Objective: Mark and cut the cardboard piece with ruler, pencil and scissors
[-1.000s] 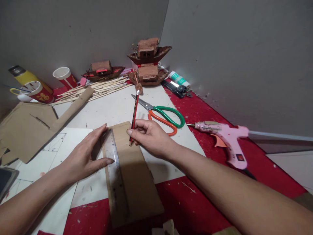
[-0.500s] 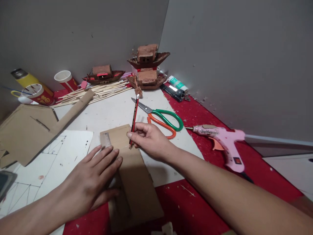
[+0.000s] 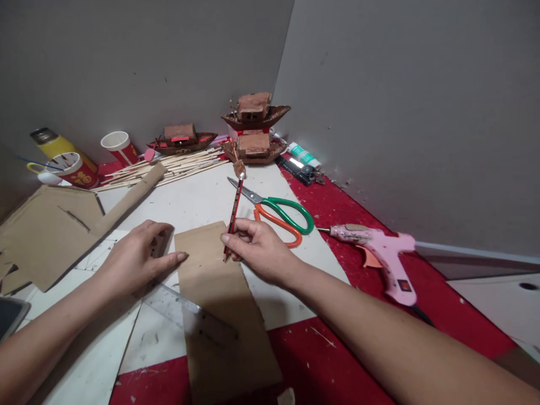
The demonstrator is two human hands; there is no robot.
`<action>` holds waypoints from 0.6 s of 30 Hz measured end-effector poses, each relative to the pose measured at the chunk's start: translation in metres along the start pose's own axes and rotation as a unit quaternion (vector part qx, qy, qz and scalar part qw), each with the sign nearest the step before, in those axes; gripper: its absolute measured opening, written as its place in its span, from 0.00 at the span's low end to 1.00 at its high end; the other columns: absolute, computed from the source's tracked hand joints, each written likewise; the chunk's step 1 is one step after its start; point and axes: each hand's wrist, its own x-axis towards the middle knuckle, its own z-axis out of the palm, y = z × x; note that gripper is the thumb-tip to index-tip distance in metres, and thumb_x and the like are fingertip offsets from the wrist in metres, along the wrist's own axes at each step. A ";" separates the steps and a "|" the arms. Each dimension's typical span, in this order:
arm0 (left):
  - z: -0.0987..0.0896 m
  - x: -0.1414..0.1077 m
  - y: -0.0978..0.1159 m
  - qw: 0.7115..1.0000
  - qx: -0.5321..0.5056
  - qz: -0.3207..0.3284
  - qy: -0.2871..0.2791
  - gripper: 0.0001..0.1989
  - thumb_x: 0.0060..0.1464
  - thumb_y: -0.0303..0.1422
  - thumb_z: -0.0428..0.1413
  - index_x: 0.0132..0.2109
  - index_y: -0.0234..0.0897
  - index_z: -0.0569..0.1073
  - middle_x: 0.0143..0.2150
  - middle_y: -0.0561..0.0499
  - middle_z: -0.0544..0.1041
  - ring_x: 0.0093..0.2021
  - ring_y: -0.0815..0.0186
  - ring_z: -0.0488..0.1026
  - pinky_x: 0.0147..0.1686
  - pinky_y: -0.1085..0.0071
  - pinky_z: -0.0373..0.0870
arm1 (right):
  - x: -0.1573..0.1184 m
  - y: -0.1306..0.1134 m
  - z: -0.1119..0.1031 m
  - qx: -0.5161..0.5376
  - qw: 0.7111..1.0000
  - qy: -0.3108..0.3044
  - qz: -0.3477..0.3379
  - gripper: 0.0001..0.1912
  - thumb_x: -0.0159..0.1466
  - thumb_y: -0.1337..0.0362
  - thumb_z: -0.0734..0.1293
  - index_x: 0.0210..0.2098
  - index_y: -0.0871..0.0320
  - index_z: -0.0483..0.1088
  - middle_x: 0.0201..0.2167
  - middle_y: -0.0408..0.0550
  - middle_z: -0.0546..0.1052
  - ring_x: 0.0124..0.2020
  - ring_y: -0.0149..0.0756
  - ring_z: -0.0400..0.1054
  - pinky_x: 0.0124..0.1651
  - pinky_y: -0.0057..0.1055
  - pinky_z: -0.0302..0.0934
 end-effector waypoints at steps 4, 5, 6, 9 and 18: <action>0.001 0.008 0.005 0.999 -0.039 -0.009 -0.030 0.16 0.54 0.43 0.61 0.43 0.36 0.72 0.38 0.45 0.76 0.36 0.57 0.74 0.31 0.63 0.70 | 0.001 0.002 0.000 0.015 1.000 0.005 -0.013 0.11 0.60 0.56 0.71 0.31 0.58 0.70 0.23 0.42 0.74 0.23 0.29 0.66 0.28 0.28 0.62; 0.000 0.007 0.008 0.998 -0.046 -0.010 -0.037 0.15 0.54 0.42 0.61 0.43 0.36 0.72 0.39 0.45 0.76 0.37 0.56 0.74 0.32 0.63 0.70 | 0.001 0.003 0.001 0.018 1.000 0.006 -0.012 0.11 0.60 0.57 0.71 0.31 0.58 0.70 0.24 0.42 0.74 0.23 0.29 0.66 0.28 0.28 0.62; -0.002 0.005 0.012 0.998 -0.047 -0.010 -0.039 0.14 0.55 0.41 0.60 0.43 0.36 0.72 0.39 0.45 0.75 0.38 0.56 0.73 0.33 0.62 0.71 | 0.001 0.004 0.001 0.020 1.000 0.006 -0.010 0.11 0.60 0.57 0.70 0.31 0.58 0.71 0.24 0.42 0.74 0.23 0.29 0.66 0.28 0.28 0.62; -0.005 -0.014 0.027 0.999 -0.002 0.016 -0.034 0.11 0.59 0.39 0.55 0.42 0.36 0.71 0.40 0.42 0.73 0.41 0.51 0.72 0.37 0.55 0.71 | 0.000 0.004 0.001 0.027 1.000 0.010 -0.008 0.10 0.60 0.57 0.70 0.32 0.58 0.71 0.24 0.42 0.74 0.23 0.29 0.66 0.29 0.28 0.62; -0.004 -0.072 0.043 0.985 -0.031 0.148 -0.085 0.12 0.59 0.33 0.55 0.49 0.35 0.70 0.46 0.40 0.74 0.43 0.50 0.69 0.41 0.52 0.70 | 0.000 -0.003 0.003 0.006 0.999 0.034 -0.006 0.09 0.57 0.59 0.70 0.29 0.58 0.70 0.20 0.41 0.73 0.21 0.29 0.66 0.28 0.28 0.63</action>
